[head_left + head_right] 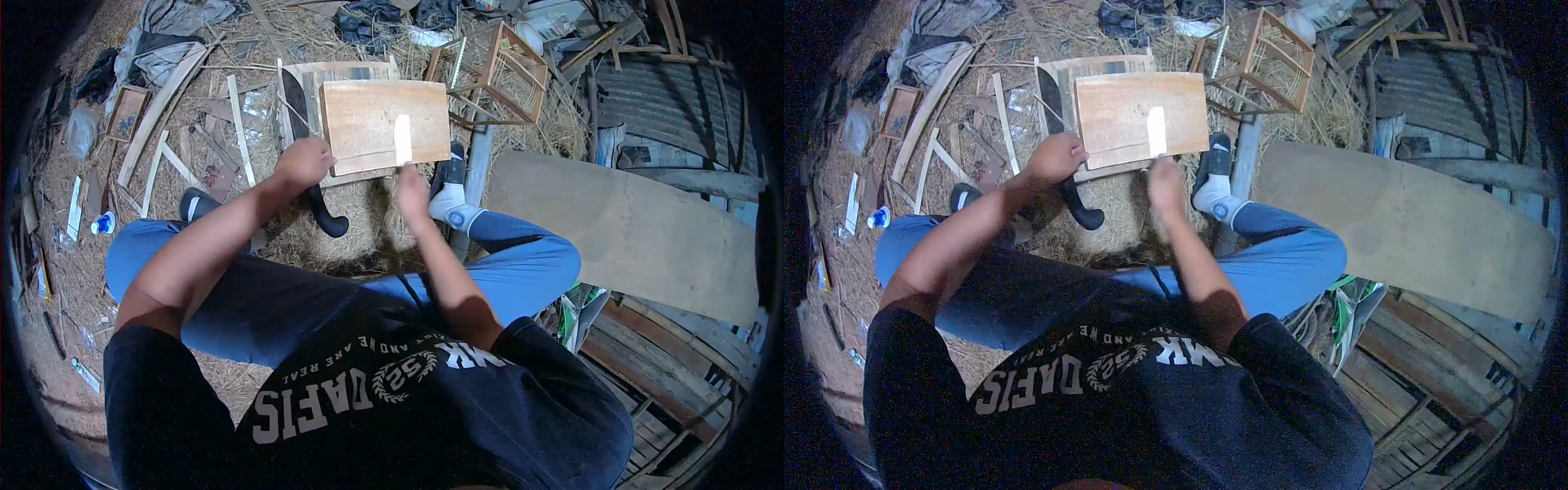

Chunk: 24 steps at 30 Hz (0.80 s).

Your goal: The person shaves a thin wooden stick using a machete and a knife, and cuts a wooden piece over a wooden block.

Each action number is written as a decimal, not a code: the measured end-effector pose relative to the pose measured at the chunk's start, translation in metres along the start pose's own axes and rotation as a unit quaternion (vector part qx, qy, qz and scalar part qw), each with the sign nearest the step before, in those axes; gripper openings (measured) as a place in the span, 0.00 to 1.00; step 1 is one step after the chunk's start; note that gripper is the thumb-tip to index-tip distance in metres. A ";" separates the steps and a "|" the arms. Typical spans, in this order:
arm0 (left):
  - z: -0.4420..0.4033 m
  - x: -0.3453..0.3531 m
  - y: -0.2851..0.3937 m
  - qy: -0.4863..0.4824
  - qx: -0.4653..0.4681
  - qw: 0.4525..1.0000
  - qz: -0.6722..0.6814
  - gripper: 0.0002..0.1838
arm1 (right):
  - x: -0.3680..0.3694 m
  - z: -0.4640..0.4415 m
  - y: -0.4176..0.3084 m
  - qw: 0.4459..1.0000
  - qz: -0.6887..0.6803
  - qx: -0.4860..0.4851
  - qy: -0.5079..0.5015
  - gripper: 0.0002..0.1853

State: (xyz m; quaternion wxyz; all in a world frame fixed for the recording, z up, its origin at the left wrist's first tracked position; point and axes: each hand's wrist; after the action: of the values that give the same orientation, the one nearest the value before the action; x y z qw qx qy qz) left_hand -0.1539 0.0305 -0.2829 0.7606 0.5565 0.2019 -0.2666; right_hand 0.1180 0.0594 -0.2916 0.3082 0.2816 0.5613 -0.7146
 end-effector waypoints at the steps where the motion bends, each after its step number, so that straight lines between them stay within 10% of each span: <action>1: -0.001 -0.001 0.000 -0.017 -0.003 1.000 0.001 0.13 | 0.016 0.004 0.004 0.999 -0.025 0.045 -0.009 0.32; 12: 0.005 -0.008 0.007 -0.017 -0.032 0.995 0.095 0.15 | 0.014 0.036 -0.048 0.986 0.058 0.012 -0.156 0.26; 18: 0.006 -0.003 -0.002 -0.016 -0.024 0.994 0.108 0.15 | -0.009 -0.008 -0.004 0.998 -0.053 -0.011 0.034 0.30; 24: 0.006 -0.005 0.002 0.005 0.004 0.997 0.079 0.13 | 0.009 0.024 -0.035 0.995 0.068 -0.040 -0.068 0.30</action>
State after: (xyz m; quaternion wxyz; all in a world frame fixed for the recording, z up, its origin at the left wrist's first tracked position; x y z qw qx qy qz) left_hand -0.1568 0.0261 -0.2769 0.7762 0.5749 0.1596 -0.2036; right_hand 0.0840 0.0411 -0.2716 0.4050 0.2573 0.5467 -0.6862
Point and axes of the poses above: each hand's wrist, its own z-axis away from the middle knuckle, its own x-axis out of the palm, y = z × x, and after that the axes turned 4 degrees about y, right-handed
